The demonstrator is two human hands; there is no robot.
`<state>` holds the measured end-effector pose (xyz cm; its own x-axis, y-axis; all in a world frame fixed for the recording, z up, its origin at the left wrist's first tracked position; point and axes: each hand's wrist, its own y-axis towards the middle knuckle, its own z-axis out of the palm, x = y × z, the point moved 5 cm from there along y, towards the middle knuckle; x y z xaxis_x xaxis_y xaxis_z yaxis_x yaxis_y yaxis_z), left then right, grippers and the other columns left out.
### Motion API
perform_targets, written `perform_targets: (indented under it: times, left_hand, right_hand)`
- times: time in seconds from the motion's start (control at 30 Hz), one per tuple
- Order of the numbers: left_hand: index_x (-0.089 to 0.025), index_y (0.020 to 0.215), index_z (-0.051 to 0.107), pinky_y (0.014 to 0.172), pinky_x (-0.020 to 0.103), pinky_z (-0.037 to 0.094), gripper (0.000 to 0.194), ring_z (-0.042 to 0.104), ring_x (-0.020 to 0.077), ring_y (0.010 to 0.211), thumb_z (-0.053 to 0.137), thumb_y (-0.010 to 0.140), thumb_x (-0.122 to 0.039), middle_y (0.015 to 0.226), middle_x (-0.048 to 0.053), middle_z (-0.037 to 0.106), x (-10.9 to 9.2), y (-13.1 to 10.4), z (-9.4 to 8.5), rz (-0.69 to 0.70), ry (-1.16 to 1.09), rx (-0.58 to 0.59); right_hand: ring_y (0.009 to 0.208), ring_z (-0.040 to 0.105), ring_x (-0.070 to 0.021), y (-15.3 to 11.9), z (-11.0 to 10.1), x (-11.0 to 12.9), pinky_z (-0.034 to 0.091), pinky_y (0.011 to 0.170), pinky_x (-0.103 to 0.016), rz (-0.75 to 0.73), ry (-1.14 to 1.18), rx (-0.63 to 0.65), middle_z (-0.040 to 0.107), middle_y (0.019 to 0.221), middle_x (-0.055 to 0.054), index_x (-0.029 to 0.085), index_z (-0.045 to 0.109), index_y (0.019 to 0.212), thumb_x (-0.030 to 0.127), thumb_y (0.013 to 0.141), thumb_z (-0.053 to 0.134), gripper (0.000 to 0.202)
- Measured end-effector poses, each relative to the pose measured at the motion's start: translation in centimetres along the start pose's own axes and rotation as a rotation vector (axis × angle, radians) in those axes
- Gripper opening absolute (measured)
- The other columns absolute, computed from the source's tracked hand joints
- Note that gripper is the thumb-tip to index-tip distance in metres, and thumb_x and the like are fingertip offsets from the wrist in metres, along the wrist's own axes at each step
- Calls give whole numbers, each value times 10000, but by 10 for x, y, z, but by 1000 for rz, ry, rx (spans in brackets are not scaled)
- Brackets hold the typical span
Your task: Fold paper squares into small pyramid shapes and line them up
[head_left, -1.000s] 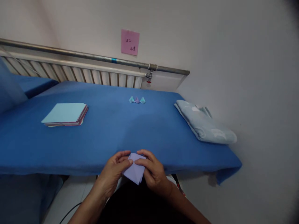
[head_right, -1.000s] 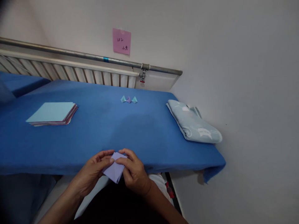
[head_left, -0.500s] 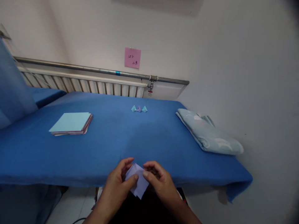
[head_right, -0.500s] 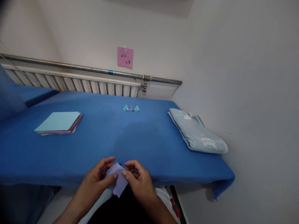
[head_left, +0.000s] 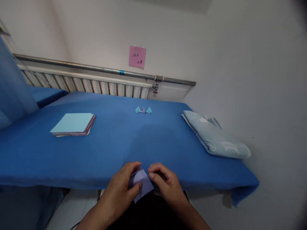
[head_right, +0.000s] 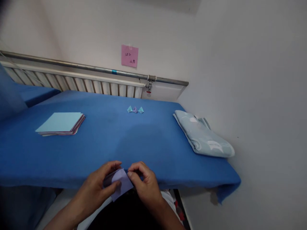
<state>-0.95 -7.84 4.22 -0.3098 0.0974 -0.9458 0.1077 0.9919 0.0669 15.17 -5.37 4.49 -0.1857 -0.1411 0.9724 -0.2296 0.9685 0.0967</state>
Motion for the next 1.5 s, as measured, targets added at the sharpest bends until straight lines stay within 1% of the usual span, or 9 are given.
perform_targets:
  times: [0.27,0.63,0.77,0.9,1.0,1.07,1.27,1.4,1.5]
  left_hand:
    - [-248,1195,571,944,402,445,511,603,244,1069,535,720,-64,1155,79,652,-1,-4,13,117,70,92]
    - [-262,1185,572,947,383,435,525,592,237,1073,518,713,-36,1152,62,644,-1,-4,14,131,67,152]
    - [-255,1096,610,960,403,423,427,589,241,1053,631,690,-124,1113,54,650,-2,-2,2,11,-35,86]
    - [-219,951,607,991,400,395,307,563,244,1099,690,657,-190,1136,73,628,7,-4,-11,-140,-283,-28]
    - [-214,812,570,970,370,395,185,533,238,1135,686,676,-264,1173,67,602,16,-7,-22,-176,-413,-165]
    - [-212,737,565,925,334,404,144,537,230,1093,660,712,-317,1082,48,617,18,-9,-27,-178,-378,-243]
    - [-213,671,574,670,245,387,210,503,165,717,592,777,-393,682,-20,535,16,-9,-18,-311,-305,-133]
    - [-206,642,561,623,247,365,224,475,152,640,588,764,-392,626,-31,509,21,-8,-12,-383,-325,-124]
    - [-213,740,606,698,278,401,140,547,184,747,622,738,-352,752,-1,593,21,-6,-18,-268,-197,-241]
  right_hand:
    - [665,501,-137,4,4,0,387,646,-257,61,-143,72,546,676,18,198,580,628,206,733,568,106]
    - [570,426,-109,4,8,-15,328,559,-237,306,-7,123,495,574,41,186,569,599,227,669,568,81]
    - [564,425,-106,4,5,-14,325,569,-241,359,141,118,491,566,41,180,570,583,243,645,587,89]
    - [548,414,-103,4,3,-13,315,556,-239,370,268,78,482,547,43,178,557,568,249,653,587,115]
    - [551,405,-104,6,2,-13,305,554,-241,357,323,30,486,561,36,177,554,568,261,652,595,126]
    - [565,407,-107,7,0,-14,305,561,-243,349,356,-4,495,588,30,178,547,570,277,649,609,141]
    - [589,405,-111,6,2,-16,308,589,-251,329,405,-15,489,604,31,176,554,595,302,654,636,162]
    - [584,400,-111,4,4,-14,301,584,-252,327,412,-2,487,588,33,177,554,592,289,657,627,149]
    - [579,405,-107,3,4,-11,303,582,-246,332,421,-5,486,576,34,173,557,588,276,657,625,142]
